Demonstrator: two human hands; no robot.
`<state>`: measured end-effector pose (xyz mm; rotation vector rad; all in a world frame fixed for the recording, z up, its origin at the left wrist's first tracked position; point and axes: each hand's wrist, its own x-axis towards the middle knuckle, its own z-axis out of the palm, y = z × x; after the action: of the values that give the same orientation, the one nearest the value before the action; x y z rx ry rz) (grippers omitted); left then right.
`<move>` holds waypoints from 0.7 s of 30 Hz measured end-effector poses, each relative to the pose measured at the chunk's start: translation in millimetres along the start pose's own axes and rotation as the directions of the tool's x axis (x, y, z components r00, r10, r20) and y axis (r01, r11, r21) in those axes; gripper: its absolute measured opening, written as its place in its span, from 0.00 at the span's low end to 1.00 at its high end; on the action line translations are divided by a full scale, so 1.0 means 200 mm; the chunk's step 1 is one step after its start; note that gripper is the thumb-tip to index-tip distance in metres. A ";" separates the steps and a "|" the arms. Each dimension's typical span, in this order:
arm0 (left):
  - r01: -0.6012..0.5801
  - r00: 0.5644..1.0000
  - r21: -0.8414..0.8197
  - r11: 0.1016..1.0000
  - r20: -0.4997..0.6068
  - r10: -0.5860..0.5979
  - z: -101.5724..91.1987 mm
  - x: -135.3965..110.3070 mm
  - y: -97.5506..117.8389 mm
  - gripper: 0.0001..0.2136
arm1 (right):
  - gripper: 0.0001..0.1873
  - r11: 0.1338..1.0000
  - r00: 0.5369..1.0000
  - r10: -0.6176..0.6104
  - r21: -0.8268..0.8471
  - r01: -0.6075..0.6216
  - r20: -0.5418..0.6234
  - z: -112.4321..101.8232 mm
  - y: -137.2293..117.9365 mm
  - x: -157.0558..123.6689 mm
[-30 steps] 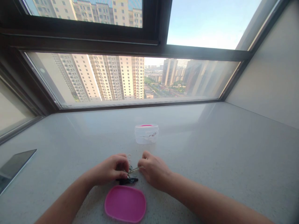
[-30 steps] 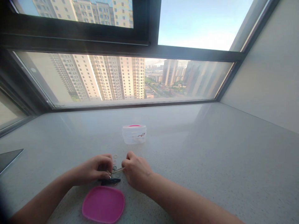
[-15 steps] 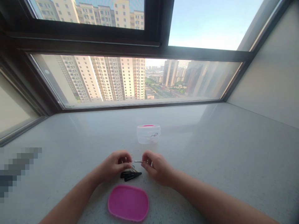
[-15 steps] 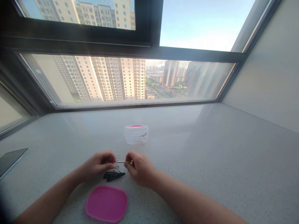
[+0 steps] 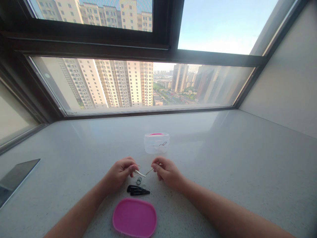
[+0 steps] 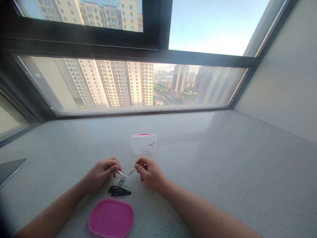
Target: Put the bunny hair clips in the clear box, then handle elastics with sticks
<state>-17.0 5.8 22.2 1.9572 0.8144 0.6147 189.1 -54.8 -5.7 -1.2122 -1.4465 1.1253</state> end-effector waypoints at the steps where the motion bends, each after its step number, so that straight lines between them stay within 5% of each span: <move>1: 0.014 1.000 -0.017 1.000 -0.011 -0.014 0.00 0.00 0.00 0.14 | 0.09 1.000 1.000 0.006 0.024 -0.006 -0.005 0.00 0.00 0.00; 11: 0.166 0.976 -0.177 0.970 -0.115 -0.187 0.01 0.01 -0.02 0.11 | 0.08 0.999 1.000 0.024 0.030 -0.024 -0.011 -0.02 -0.03 -0.01; 21: 0.112 0.976 -0.281 0.953 -0.150 -0.159 0.05 0.00 0.05 0.09 | 0.16 0.999 1.000 -0.018 0.040 0.018 -0.008 0.00 -0.03 -0.01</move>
<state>-7.2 -3.1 25.9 1.6009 0.9113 0.7766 188.0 -58.3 -1.0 -1.1721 -1.4199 1.1315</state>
